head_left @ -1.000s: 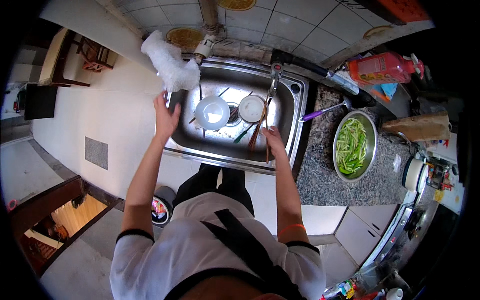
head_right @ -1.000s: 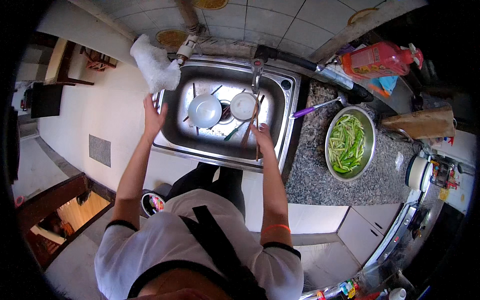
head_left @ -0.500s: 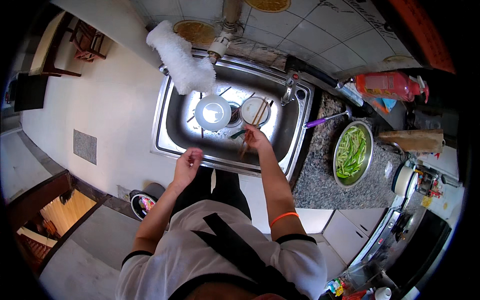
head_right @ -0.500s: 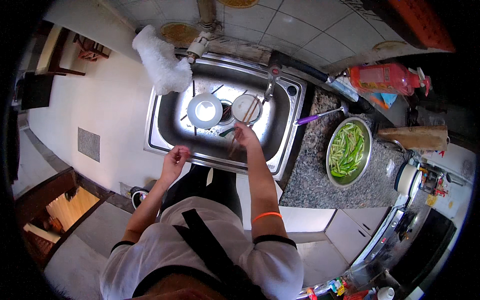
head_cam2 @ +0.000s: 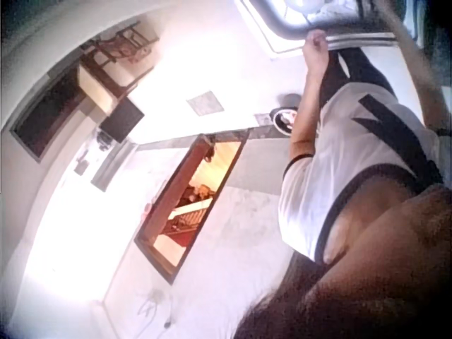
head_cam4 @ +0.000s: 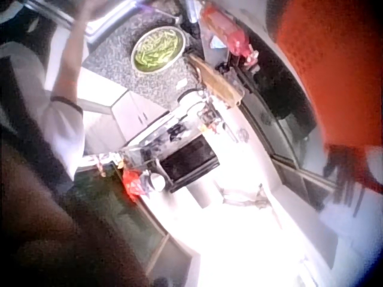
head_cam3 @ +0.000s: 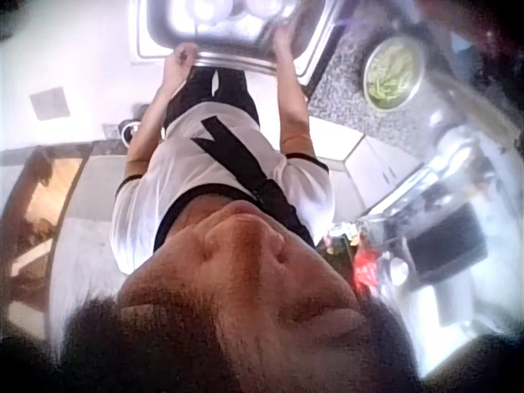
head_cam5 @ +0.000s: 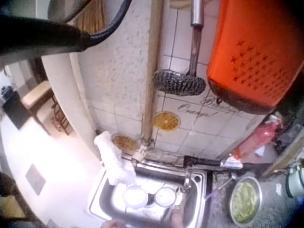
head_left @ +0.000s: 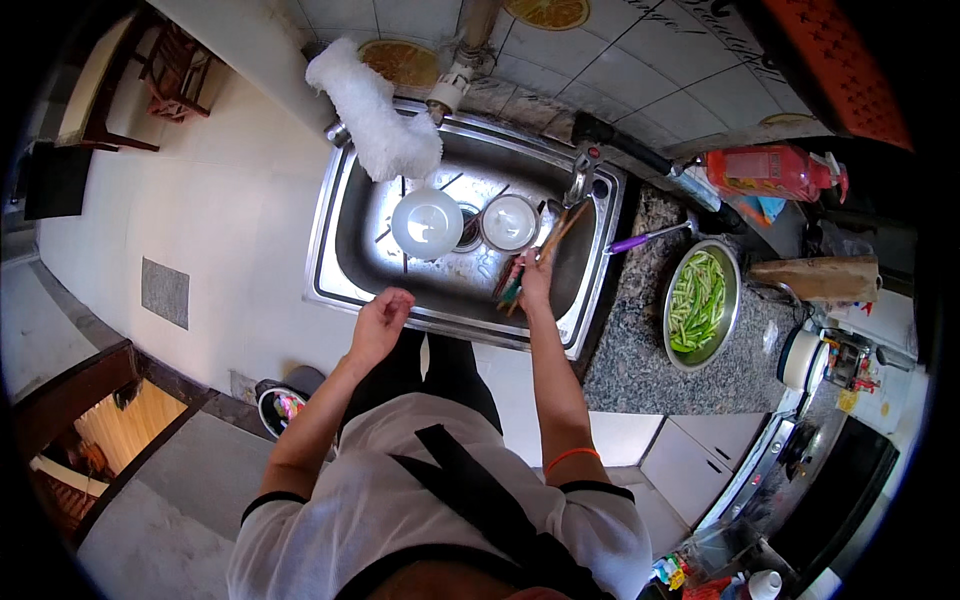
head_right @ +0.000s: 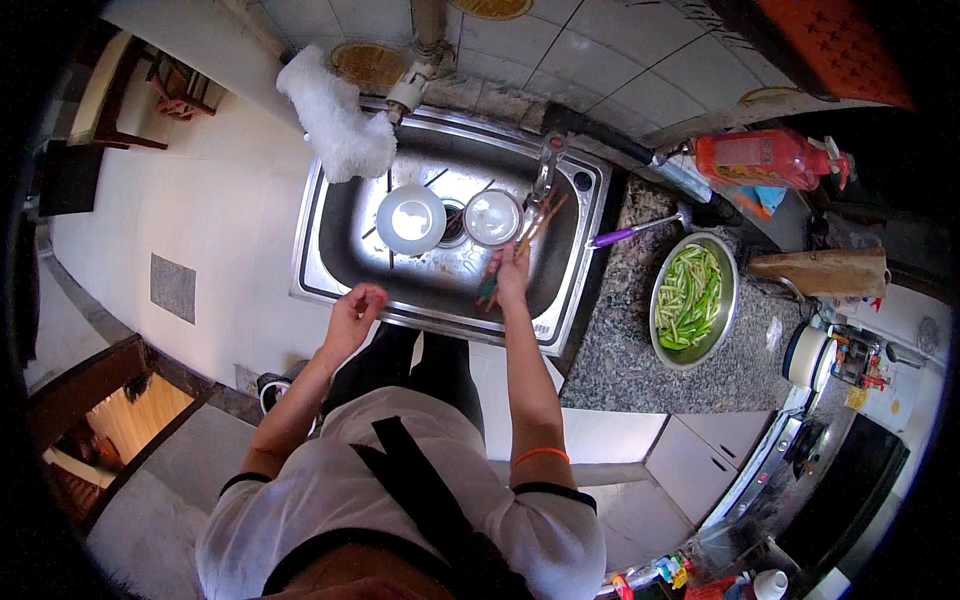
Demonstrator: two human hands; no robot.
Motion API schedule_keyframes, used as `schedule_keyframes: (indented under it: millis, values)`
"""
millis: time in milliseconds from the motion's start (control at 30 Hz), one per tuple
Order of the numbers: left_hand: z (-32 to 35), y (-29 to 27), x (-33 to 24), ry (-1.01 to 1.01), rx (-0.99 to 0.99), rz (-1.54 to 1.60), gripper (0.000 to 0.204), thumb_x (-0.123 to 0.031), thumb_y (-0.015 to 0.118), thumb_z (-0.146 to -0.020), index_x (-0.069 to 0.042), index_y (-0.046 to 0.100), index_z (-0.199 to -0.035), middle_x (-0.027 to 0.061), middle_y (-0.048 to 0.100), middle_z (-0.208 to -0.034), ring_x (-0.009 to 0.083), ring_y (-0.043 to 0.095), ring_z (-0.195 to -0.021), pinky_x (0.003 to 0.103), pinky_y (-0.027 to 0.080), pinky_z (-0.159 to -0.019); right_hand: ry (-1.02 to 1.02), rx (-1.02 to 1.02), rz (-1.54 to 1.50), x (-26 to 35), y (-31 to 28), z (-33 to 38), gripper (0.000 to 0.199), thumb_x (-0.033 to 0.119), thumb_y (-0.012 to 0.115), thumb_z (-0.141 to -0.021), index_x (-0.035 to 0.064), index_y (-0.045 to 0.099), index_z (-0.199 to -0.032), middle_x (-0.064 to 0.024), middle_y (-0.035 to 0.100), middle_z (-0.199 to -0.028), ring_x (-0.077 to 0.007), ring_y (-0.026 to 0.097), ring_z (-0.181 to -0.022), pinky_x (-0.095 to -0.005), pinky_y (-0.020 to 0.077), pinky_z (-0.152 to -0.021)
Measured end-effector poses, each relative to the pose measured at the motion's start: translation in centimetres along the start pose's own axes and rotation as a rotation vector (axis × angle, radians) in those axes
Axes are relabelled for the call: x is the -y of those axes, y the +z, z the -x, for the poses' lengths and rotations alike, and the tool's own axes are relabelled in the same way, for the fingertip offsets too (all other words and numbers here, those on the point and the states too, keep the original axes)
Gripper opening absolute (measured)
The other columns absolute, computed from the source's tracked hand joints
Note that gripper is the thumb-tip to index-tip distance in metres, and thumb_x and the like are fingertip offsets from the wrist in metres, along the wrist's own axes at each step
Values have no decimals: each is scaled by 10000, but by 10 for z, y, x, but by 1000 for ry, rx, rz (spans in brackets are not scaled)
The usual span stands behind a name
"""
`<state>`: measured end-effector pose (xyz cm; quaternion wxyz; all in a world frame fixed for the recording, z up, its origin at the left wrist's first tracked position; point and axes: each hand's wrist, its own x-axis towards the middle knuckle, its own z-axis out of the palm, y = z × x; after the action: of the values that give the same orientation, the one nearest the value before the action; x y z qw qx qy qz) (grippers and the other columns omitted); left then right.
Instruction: The person applies soap from a bottle to a sponge, scrubs several bowls, chopsticks, and a ladle in a sink, then rinses the items with water and places the chopsticks into a wall-mounted rack.
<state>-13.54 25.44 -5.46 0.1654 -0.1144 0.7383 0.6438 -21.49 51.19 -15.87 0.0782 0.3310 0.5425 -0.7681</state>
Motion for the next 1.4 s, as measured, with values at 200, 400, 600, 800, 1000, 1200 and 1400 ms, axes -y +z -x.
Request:
schedule_keyframes:
  millis: [200,400,600,800,1000,1200,1400]
  values:
    - [0,-7,-7,-43,2,4,89,-92,461,-829,-24,510,-857,12,548,-768,64,520,-722,196,411,-659,28,-122,228,-10,-40,-30,143,232,433,-850,90,419,-857,-3,443,-569,-68,394,-429,-202,337,-369]
    - [-2,-10,3,1,21,1,96,-100,464,-830,-24,511,-863,13,547,-761,60,511,-705,191,407,-651,-76,-352,421,-60,-73,-67,145,205,447,-834,72,483,-791,-29,497,-612,-106,447,-464,-248,357,-398]
    - [-5,-7,-4,54,4,-15,79,-51,473,-811,-33,523,-869,-1,534,-711,39,483,-646,164,382,-561,-288,-519,822,-26,-51,-34,126,145,474,-787,24,472,-823,-169,550,-714,-308,556,-680,-387,416,-588]
    - [-7,-17,-18,67,21,-13,103,-85,473,-817,-30,515,-893,15,548,-750,58,501,-661,183,400,-594,-205,-248,525,-1,-35,-26,104,126,421,-809,31,447,-776,-86,491,-592,-190,507,-525,-311,394,-443]
    - [-45,-62,-73,-154,-91,463,278,-233,486,-823,-49,454,-1028,50,543,-876,112,535,-723,212,435,-649,529,213,-3,6,13,8,98,133,462,-797,57,462,-734,4,435,-558,-57,353,-399,-170,303,-347]
    - [-88,-73,-145,-45,38,909,235,-192,519,-800,-53,478,-985,46,543,-867,127,536,-738,219,446,-647,429,-65,-206,-19,29,0,139,159,470,-808,21,475,-801,-36,483,-630,-114,433,-457,-222,383,-410]
    - [-58,-74,-166,411,-84,654,86,-39,511,-767,-74,437,-742,-15,427,-664,59,432,-567,166,370,-518,288,-16,138,-15,4,19,198,190,505,-779,96,447,-942,-3,481,-730,-109,431,-646,-230,340,-582]
